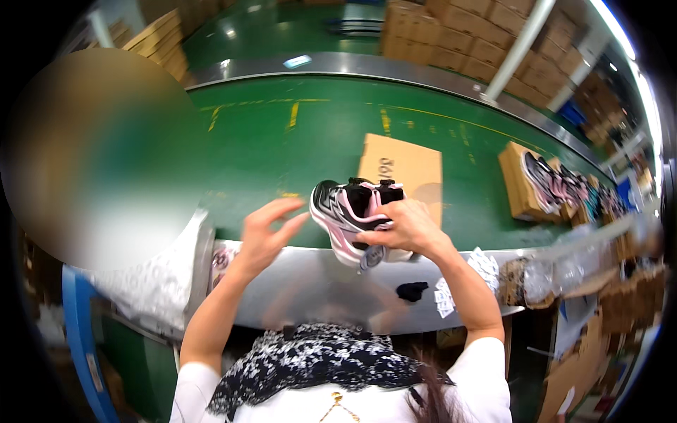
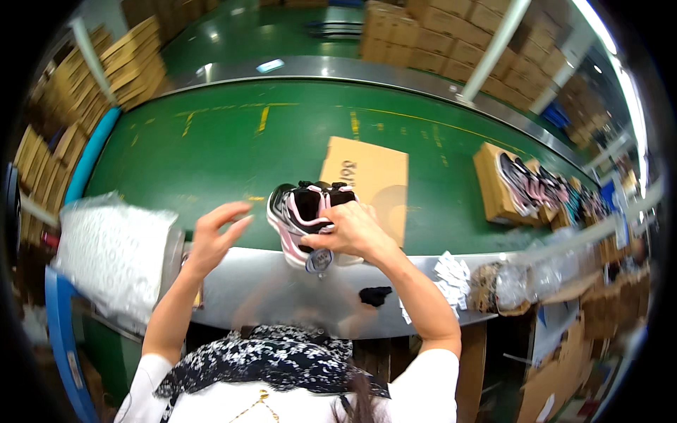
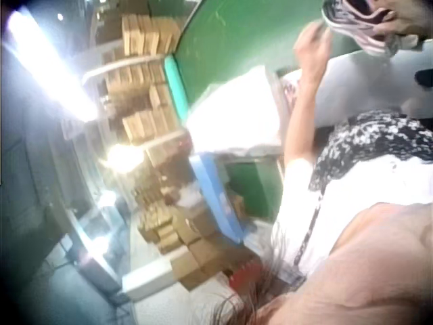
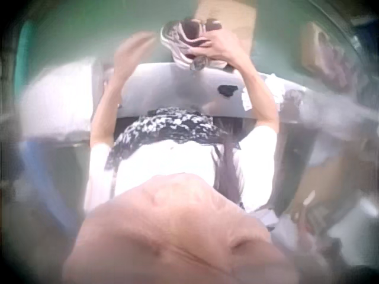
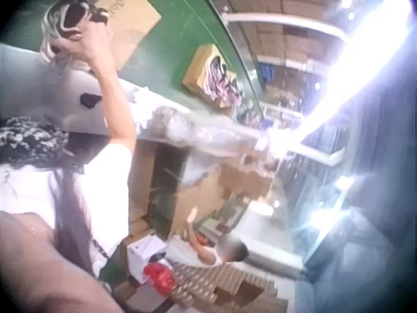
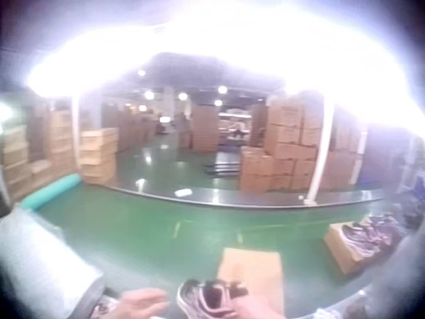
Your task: The person packs multiple pairs of sneakers into shoeboxes, lining the boxes with paper and placing the shoes inside before closing the lids and putting them onto a conveyor belt.
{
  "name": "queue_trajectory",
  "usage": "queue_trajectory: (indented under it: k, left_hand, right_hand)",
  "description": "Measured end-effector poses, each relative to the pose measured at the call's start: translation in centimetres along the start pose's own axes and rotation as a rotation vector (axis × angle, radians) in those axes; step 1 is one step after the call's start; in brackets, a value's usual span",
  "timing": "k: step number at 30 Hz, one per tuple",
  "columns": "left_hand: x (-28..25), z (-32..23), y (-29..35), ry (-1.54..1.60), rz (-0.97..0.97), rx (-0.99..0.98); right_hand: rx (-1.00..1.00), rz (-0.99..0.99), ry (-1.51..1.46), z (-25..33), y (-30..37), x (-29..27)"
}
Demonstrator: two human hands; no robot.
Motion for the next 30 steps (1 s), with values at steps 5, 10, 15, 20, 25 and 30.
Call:
queue_trajectory:
  k: [5,10,15,20,25,30]
  left_hand:
    - [0.6,-0.6,-2.9,-0.155,0.203,-0.027]
    - [-0.4,2.3,-1.2,0.063,0.236,-0.457]
    - [-0.9,4.1,0.0,0.291,0.297,-0.573]
    - [4.2,11.7,4.7,-0.172,0.3,-0.167]
    - [7.4,8.6,4.4,-0.223,0.602,-0.206]
    - [8.7,9.6,3.0,-0.28,0.656,-0.377]
  right_hand:
    - [-0.137,0.181,-0.28,4.5,-1.2,0.7]
    - [-0.113,0.332,-0.374,4.8,-1.8,2.0]
    - [-0.661,0.006,-0.048,2.5,1.3,8.7]
    - [-0.649,0.205,-0.104,2.0,2.4,15.3]
    - [-0.119,-0.271,-0.042,-4.8,0.7,14.1]
    - [0.079,-0.584,0.487,-11.7,-0.8,18.0]
Point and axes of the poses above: each hand's wrist, its own y-axis away from the middle knuckle, its own x-axis out of the palm, z = x × y, the point moved 1 cm from there along -y, towards the middle knuckle
